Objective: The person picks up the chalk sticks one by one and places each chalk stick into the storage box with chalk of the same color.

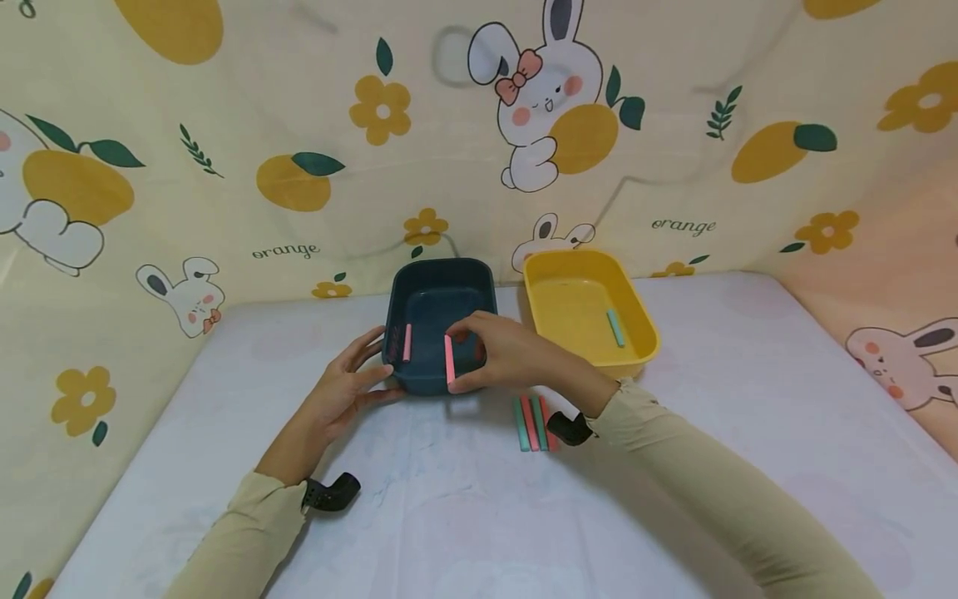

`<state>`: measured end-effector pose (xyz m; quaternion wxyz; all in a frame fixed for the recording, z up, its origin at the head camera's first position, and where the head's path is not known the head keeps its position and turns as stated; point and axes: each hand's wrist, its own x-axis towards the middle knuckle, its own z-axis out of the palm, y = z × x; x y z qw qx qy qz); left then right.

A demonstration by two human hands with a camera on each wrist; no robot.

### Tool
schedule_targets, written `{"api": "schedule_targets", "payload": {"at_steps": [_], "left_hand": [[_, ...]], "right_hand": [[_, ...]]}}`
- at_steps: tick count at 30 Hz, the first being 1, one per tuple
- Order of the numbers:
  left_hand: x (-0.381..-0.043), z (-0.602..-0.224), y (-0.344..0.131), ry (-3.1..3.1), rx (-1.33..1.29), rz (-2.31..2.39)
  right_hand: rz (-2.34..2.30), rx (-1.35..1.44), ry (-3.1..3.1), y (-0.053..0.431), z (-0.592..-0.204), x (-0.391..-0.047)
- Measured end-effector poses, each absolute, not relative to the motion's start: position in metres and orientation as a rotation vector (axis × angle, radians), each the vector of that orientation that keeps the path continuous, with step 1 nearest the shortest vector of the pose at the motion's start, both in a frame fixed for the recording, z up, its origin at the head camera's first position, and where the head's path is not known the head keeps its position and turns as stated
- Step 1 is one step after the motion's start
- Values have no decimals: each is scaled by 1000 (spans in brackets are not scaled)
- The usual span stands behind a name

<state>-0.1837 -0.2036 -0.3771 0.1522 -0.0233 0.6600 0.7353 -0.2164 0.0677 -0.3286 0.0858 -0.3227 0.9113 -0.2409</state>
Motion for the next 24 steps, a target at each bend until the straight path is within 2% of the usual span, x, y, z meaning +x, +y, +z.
{"api": "schedule_targets", "payload": {"at_steps": [24], "left_hand": [[-182,-377,-205,1851,-44,2138]], "right_hand": [[-737,-888,2698,32,-340,-250]]}}
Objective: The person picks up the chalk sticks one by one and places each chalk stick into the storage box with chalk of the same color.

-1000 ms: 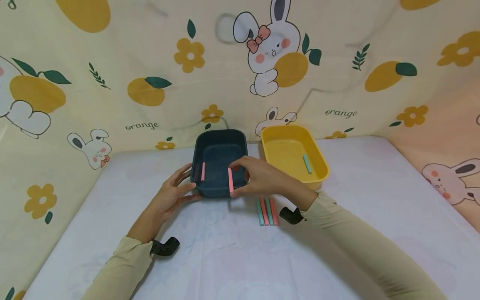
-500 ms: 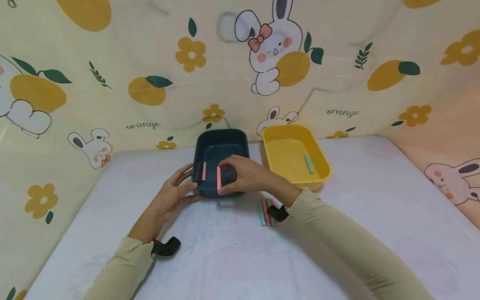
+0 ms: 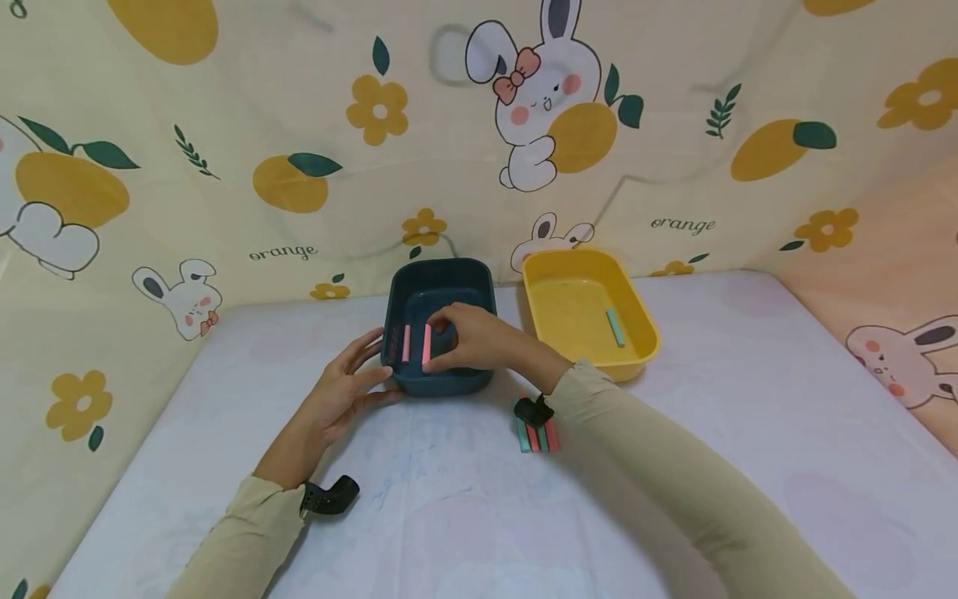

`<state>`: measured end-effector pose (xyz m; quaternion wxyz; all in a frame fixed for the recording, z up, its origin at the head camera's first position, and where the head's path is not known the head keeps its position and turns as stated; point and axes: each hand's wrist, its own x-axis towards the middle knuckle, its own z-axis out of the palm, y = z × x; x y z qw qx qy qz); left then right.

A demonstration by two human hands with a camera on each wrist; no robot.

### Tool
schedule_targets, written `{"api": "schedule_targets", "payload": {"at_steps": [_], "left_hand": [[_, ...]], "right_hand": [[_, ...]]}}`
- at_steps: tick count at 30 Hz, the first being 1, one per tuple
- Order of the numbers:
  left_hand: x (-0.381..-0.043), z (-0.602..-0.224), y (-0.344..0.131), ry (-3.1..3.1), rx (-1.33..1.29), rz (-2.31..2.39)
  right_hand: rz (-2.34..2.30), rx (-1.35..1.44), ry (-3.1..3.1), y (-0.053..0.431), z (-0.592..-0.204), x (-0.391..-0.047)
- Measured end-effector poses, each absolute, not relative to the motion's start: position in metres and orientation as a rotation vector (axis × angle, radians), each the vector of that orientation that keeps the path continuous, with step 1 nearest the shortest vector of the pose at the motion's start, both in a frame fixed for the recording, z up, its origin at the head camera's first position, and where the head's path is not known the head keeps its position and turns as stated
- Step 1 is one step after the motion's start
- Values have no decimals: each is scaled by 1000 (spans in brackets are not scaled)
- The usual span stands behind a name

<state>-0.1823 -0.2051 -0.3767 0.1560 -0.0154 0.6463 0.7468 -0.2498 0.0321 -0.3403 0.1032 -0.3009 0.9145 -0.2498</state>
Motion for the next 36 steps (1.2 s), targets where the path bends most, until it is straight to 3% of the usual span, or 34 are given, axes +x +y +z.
{"api": "schedule_targets", "payload": {"at_steps": [20,36], "left_hand": [[-185,-381,-206,1840,-26,2159],[-184,-377,-206,1827,-56,2156]], "right_hand": [[-603,-862,2651,1,-356,-292],[-545,-826,2680,-10,-369,-302]]}}
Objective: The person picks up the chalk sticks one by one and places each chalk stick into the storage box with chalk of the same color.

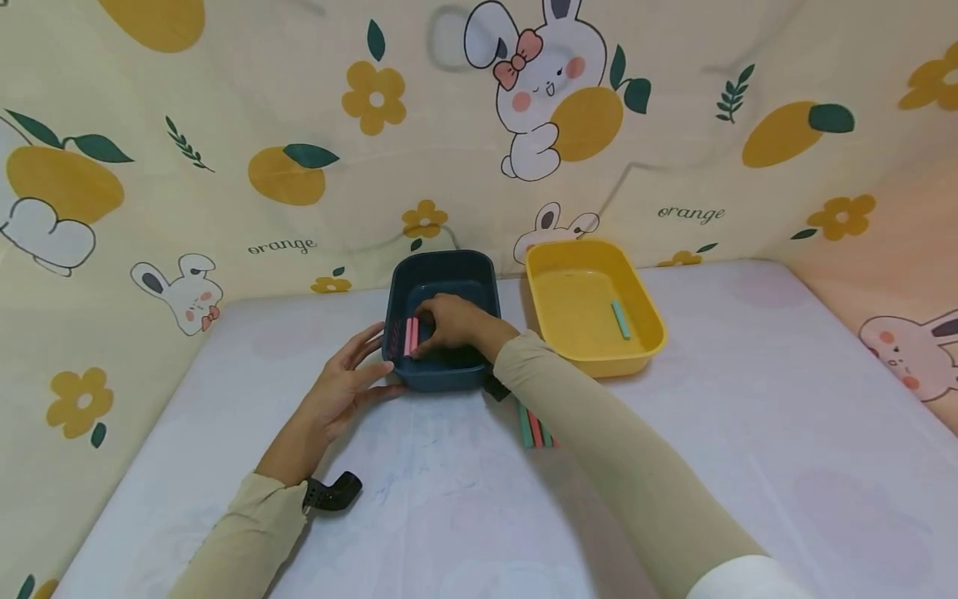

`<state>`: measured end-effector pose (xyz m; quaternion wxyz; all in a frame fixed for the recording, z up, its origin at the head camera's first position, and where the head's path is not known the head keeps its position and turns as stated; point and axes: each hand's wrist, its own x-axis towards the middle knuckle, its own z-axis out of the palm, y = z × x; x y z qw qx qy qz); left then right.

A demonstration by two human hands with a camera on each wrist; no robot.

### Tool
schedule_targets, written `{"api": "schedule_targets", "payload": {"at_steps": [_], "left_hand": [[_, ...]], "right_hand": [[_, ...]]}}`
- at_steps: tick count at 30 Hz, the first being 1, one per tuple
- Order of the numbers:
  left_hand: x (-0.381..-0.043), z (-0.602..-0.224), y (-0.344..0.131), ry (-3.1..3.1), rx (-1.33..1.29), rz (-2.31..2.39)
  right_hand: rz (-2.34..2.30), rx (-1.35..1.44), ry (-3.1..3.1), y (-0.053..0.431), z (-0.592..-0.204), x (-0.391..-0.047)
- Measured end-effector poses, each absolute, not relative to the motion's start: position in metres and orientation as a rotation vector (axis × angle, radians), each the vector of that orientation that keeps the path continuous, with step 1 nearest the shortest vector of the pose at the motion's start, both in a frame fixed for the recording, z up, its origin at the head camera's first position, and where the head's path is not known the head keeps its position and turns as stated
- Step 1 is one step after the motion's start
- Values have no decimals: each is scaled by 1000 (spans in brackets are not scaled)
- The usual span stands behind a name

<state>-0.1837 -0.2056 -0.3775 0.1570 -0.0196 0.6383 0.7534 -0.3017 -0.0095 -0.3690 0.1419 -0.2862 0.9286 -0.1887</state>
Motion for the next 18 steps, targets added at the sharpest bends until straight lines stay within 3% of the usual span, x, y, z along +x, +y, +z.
{"api": "schedule_targets", "payload": {"at_steps": [18], "left_hand": [[-183,-374,-204,1895,-41,2117]], "right_hand": [[-518,-921,2697,-6,-358,-294]]}}
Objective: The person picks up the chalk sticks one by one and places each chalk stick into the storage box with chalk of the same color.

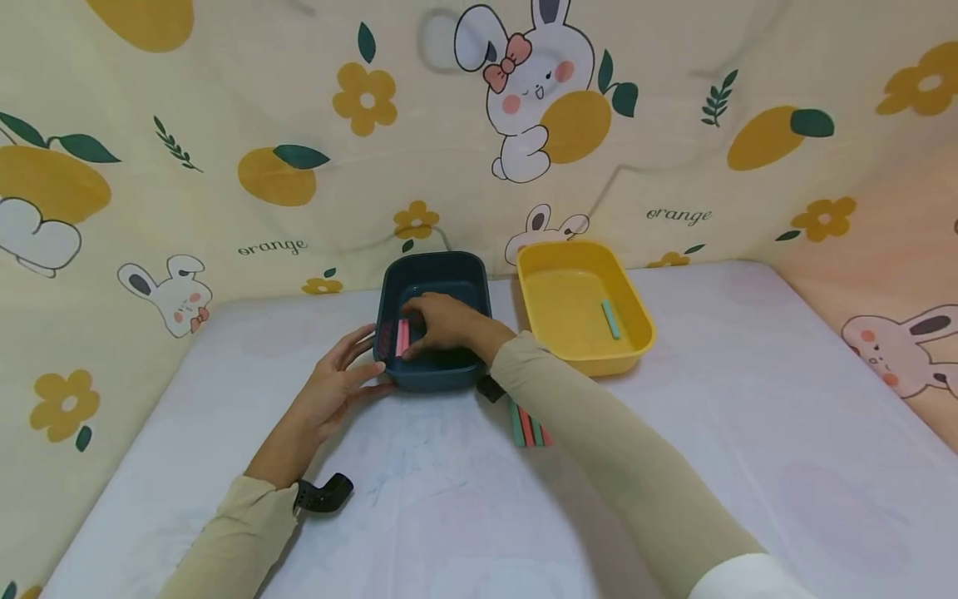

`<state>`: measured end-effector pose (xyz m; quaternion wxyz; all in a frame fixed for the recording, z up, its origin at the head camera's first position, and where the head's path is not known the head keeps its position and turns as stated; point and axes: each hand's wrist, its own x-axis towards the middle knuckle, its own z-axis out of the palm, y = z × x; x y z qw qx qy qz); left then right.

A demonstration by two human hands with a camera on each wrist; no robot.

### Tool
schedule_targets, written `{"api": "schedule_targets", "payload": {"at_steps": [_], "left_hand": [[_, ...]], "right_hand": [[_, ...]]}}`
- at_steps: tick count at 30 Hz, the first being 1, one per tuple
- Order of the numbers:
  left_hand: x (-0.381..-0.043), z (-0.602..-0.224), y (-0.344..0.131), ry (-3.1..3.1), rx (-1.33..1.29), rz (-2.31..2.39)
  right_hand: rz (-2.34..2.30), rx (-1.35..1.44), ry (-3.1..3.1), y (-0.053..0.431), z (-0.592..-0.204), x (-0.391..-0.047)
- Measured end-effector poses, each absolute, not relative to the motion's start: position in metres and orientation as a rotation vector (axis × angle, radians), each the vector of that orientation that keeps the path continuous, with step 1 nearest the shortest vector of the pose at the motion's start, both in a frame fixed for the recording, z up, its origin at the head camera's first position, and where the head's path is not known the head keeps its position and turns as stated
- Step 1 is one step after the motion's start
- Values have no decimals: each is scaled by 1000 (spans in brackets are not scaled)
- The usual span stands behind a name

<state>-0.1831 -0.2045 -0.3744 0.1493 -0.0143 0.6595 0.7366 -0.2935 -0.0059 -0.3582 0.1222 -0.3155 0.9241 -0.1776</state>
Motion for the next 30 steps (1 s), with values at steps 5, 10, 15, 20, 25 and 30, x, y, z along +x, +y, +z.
{"api": "schedule_targets", "payload": {"at_steps": [5,10,15,20,25,30], "left_hand": [[-182,-376,-204,1887,-56,2118],[-183,-375,-204,1909,-44,2082],[-184,-375,-205,1942,-46,2048],[-184,-375,-204,1953,-85,2042],[-183,-378,-206,1955,-100,2051],[-185,-379,-204,1955,-95,2045]], "right_hand": [[-633,-989,2682,4,-350,-286],[-713,-1054,2693,22,-343,-274],[-814,-1055,2682,46,-338,-258],[-886,-1019,2661,74,-333,-241],[-890,-1025,2644,98,-332,-225],[-904,-988,2622,118,-334,-208]]}}
